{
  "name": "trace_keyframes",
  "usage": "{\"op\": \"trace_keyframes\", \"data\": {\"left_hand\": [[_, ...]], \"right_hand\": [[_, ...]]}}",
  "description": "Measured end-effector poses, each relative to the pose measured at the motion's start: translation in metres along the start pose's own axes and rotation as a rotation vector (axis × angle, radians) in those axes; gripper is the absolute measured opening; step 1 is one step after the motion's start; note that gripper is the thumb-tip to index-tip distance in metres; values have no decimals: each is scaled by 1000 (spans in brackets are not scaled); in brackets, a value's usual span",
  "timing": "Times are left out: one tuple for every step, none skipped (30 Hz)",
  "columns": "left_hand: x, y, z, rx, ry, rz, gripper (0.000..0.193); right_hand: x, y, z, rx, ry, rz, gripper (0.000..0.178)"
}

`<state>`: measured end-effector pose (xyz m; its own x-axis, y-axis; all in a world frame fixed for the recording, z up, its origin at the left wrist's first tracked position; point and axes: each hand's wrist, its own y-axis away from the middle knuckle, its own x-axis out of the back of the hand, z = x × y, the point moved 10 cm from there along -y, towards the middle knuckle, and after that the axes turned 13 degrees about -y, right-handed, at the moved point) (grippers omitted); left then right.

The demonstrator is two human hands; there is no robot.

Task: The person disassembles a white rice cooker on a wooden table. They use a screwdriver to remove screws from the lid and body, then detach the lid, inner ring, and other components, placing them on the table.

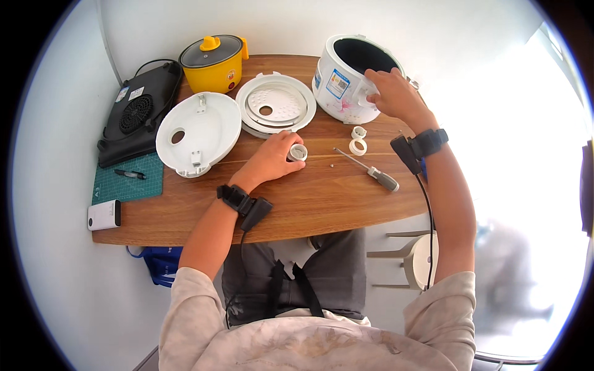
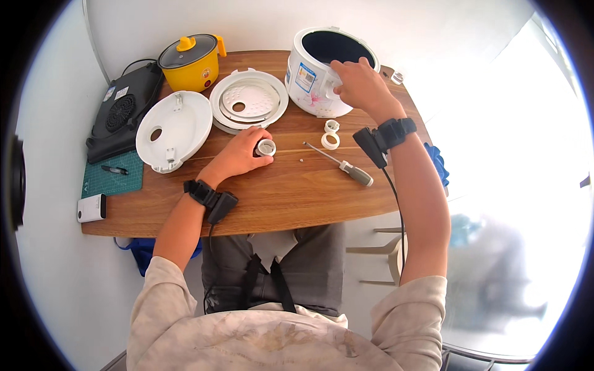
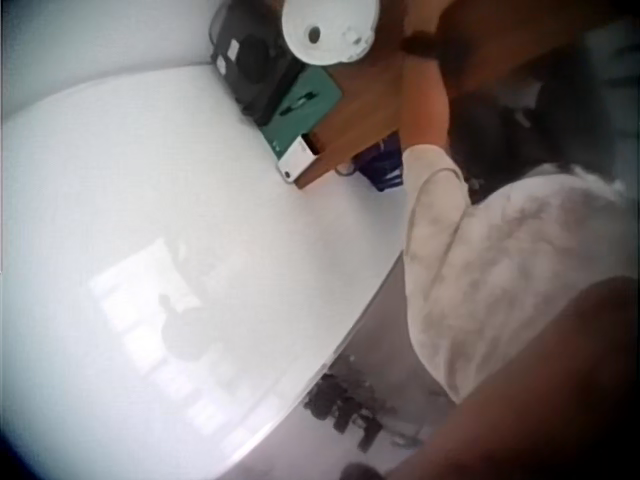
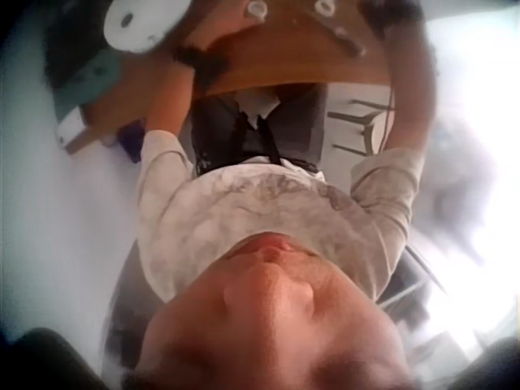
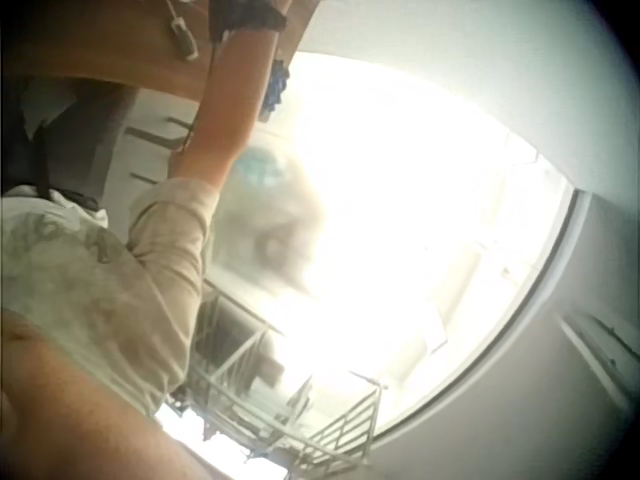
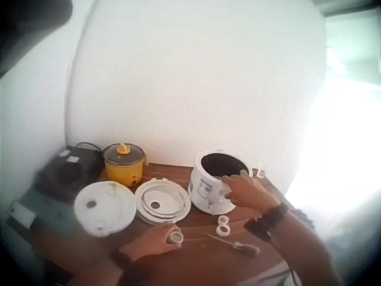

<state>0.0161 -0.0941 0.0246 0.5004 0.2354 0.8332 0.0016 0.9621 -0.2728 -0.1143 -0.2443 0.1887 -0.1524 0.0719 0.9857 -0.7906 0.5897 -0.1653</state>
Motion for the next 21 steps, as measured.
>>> {"op": "trace_keyframes", "data": {"left_hand": [[1,1,0,-12,-8,12,42],[1,1,-1,-24,-15,25,41],[1,0,0,-23,-14,16,41],[0,0,1,-23,-13,7,41],[-1,-1,2,-23,-12,-3,41],[0,0,1,-26,-25,-2,42],[1,1,0,-26,-28,5,42],[1,2,-1,-26,-31,13,42],[2,2,0,-31,-32,17,42],[1,2,-1,-21,-35,7,42],[0,2,-2,-11,-39,-3,42],[0,2,-1,-5,-42,-14,43],[-1,1,2,-9,-39,-22,44],[-2,0,4,-14,-37,-30,46],[0,0,5,-16,-42,-38,47],[1,0,5,-3,-44,-41,47],[2,1,6,9,-46,-45,48],[2,1,7,21,-48,-47,48],[2,3,5,21,-57,-43,50],[4,4,3,22,-65,-38,51],[3,5,5,17,-65,-34,53]], "right_hand": [[2,3,-4,-3,-15,-20,36],[6,6,-6,-3,-35,-12,32],[6,9,-5,-1,-43,-17,32],[6,11,-3,1,-50,-23,31],[6,13,-1,3,-58,-29,31],[5,16,-3,-5,-63,-45,33],[5,20,-6,-12,-67,-60,35],[5,23,-8,-20,-72,-76,37],[6,25,-8,-22,-72,-84,40],[6,27,-8,-25,-71,-92,42],[6,29,-7,-27,-71,-100,45],[10,33,-7,1,-94,-52,44],[13,40,-6,29,-117,-4,43],[16,47,-5,57,-139,44,43],[23,53,-7,98,-199,127,46],[30,62,-9,138,-258,211,49],[37,73,-11,178,-317,295,51],[40,83,-2,90,-400,343,51],[41,95,4,2,-486,384,51],[39,107,12,-86,-572,424,51],[29,120,26,-195,-631,401,50]]}}
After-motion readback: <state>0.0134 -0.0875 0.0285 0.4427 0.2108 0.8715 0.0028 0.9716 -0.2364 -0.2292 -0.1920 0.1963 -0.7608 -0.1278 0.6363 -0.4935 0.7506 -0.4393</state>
